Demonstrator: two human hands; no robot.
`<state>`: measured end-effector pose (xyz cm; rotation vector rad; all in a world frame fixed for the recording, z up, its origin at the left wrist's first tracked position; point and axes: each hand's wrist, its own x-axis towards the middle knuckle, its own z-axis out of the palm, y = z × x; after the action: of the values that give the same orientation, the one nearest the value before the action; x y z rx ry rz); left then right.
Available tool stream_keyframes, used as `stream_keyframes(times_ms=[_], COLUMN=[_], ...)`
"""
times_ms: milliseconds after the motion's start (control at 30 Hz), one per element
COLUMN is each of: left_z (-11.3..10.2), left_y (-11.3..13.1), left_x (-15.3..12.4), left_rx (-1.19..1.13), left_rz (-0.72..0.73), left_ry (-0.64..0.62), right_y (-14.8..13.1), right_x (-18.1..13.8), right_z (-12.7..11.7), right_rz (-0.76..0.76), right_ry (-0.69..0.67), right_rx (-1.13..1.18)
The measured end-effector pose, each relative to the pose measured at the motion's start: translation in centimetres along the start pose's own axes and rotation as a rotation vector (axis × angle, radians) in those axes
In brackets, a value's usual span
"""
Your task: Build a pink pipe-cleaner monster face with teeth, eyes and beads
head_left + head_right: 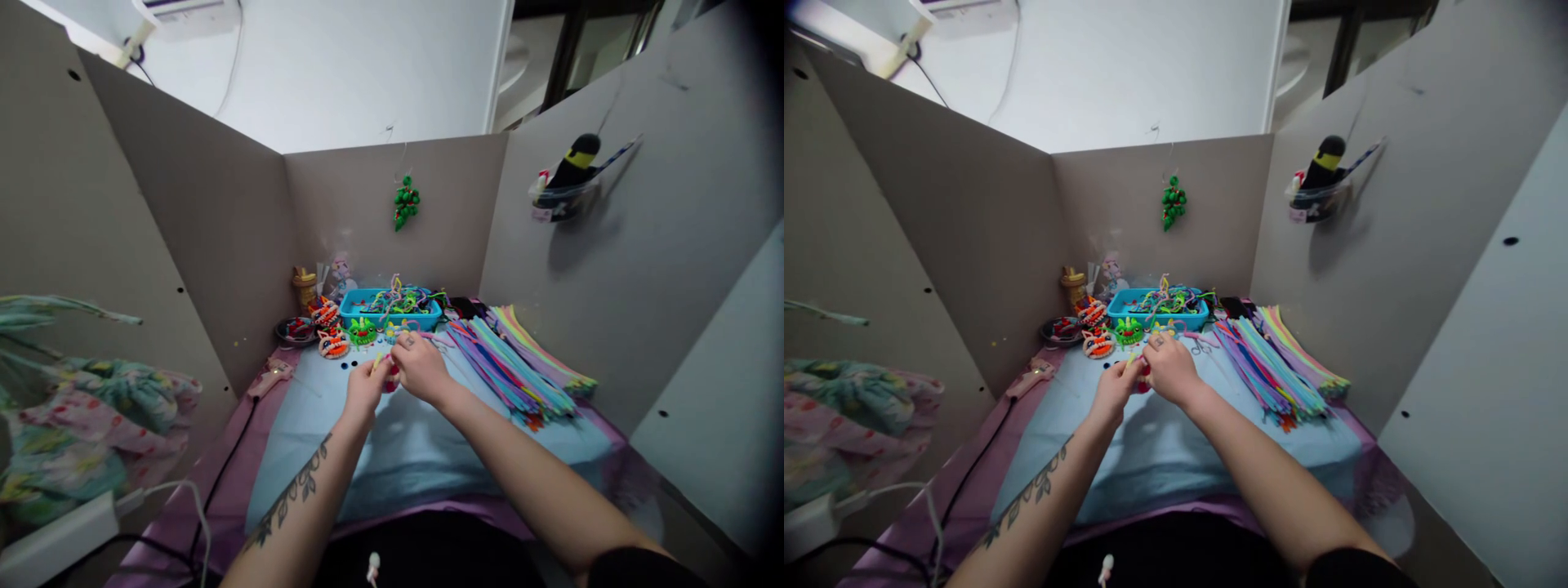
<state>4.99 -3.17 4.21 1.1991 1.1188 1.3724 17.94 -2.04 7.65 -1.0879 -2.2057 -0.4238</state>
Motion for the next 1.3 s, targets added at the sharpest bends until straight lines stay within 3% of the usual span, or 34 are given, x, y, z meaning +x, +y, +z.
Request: stream_keyframes(times_ms=[267,400,500,600,800,1033,1167,1300], left_z=[2.0,2.1,1.8,1.5,0.9,0.5,0.2,-0.1], left_y=[-0.1,-0.3,-0.5,-0.5,0.1,0.3,0.2,0.3], left_x=[-1.6,-2.0,-2.1,-2.0,-2.0,-2.0,-1.9,-2.0], left_rx=[0.094,0.127,0.152,0.16,0.183,0.206,0.188,0.166], left_rz=[0.294,0.364,0.402,0.424,0.461,0.452,0.426,0.395], left_ry=[0.184,0.185,0.167,0.156,0.116,0.086,0.077,0.05], right_y=[-1.3,-1.4,-1.5,-1.7,-2.1,-2.1,-1.8,-1.0], right_x=[0.0,-0.2,-0.2,-0.2,-0.4,-0.8,-1.4,-1.9], right_z=[0.7,1.4,2.2,2.6,2.1,2.1,2.2,1.9], right_rz=[0.322,0.525,0.696,0.818,0.862,0.866,0.784,0.661], right_ry=[0.193,0.25,0.302,0.287,0.218,0.256,0.293,0.243], right_rx=[0.114,0.415,0.773,1.046,1.253,1.302,1.191,0.997])
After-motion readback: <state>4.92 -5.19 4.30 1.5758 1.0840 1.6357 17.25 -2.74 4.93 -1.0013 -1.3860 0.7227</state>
